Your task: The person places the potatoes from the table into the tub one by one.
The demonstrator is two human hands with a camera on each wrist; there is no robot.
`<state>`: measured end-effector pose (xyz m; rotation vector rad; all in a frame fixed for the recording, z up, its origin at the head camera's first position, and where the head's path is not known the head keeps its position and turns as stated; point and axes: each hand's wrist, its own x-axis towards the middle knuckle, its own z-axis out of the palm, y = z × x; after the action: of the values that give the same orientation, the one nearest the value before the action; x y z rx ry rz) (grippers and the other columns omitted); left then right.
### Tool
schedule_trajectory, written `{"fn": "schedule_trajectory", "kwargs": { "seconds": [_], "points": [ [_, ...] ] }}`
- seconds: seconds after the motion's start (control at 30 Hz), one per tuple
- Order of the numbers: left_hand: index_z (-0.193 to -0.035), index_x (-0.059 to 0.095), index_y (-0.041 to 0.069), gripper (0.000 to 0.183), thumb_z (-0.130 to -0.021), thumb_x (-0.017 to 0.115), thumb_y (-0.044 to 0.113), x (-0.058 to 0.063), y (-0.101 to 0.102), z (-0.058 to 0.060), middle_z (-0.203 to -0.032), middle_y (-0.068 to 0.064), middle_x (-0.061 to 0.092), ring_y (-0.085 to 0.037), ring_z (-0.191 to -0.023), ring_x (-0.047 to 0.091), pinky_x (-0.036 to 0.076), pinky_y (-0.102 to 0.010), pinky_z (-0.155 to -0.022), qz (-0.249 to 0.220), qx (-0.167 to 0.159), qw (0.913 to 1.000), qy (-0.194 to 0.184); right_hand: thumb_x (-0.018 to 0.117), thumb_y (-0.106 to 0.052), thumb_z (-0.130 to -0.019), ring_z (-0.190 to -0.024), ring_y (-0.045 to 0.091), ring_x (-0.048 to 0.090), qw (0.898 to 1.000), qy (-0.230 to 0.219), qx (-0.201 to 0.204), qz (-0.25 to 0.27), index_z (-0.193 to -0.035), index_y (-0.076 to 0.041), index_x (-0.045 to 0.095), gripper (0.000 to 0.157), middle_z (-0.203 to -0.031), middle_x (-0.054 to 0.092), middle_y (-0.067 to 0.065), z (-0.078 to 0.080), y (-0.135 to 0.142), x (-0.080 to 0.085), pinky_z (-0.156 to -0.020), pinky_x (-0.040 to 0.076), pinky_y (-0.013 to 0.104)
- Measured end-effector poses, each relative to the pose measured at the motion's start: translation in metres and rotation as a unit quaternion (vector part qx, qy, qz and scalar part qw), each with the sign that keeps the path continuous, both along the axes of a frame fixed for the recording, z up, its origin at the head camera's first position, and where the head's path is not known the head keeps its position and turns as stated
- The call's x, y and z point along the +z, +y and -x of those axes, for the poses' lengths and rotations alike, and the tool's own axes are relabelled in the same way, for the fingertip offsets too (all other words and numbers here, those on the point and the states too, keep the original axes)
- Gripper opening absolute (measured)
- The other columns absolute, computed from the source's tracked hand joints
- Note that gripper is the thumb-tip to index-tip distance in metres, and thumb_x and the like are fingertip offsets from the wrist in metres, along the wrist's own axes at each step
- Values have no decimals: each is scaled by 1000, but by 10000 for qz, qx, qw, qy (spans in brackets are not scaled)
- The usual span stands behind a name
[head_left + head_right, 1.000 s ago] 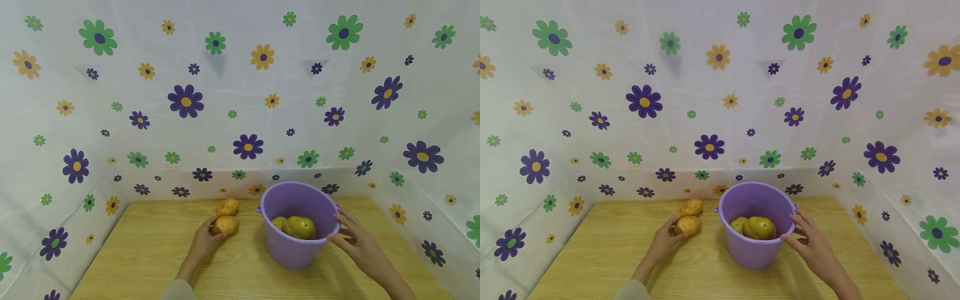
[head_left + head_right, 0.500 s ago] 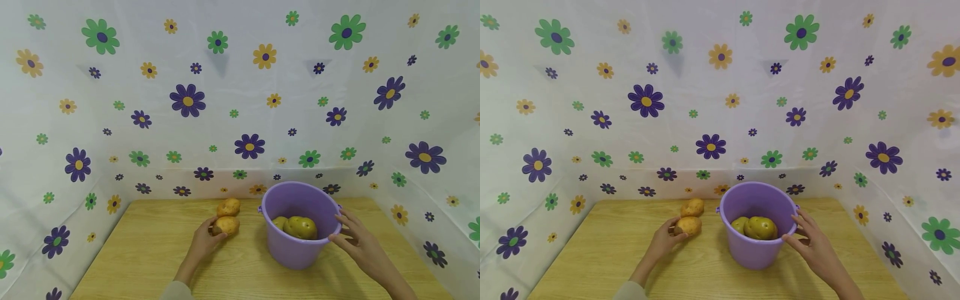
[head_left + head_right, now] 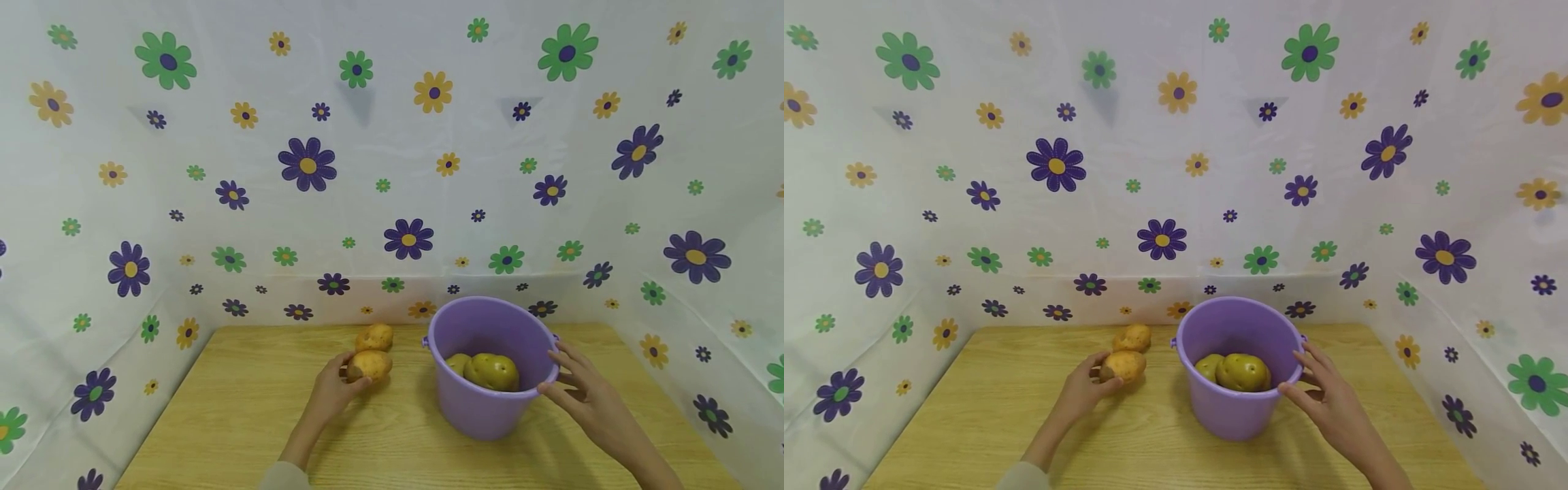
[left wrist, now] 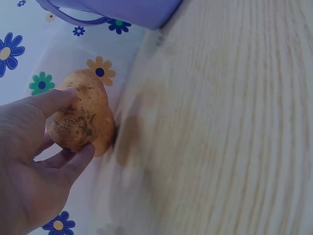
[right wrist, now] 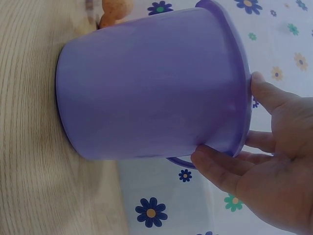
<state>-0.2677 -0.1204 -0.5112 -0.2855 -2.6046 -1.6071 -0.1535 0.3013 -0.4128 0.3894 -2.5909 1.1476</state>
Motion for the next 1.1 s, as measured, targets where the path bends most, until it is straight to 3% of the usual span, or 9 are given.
{"fn": "schedule_trajectory", "kwargs": {
  "seconds": [0.6, 1.1],
  "points": [
    [-144, 52, -7, 67, -91, 83, 20, 32, 0, -2, -130, -25, 62, -36, -110, 66, 61, -40, -85, 105, -48, 9999, 95, 71, -11, -99, -114, 44, 65, 10000, 50, 18, 29, -145, 10, 50, 55, -159, 32, 31, 0, 0, -1, -83, 56, 17],
    [-145, 53, -2, 65, -92, 81, 23, 69, -1, -4, -133, -23, 61, -36, -113, 65, 61, -41, -87, 303, -2, 9995, 116, 72, -12, -99, -113, 45, 65, 10000, 68, 3, -5, -145, 10, 51, 55, -159, 32, 31, 1, 1, -1, -82, 57, 19]
  ]
}}
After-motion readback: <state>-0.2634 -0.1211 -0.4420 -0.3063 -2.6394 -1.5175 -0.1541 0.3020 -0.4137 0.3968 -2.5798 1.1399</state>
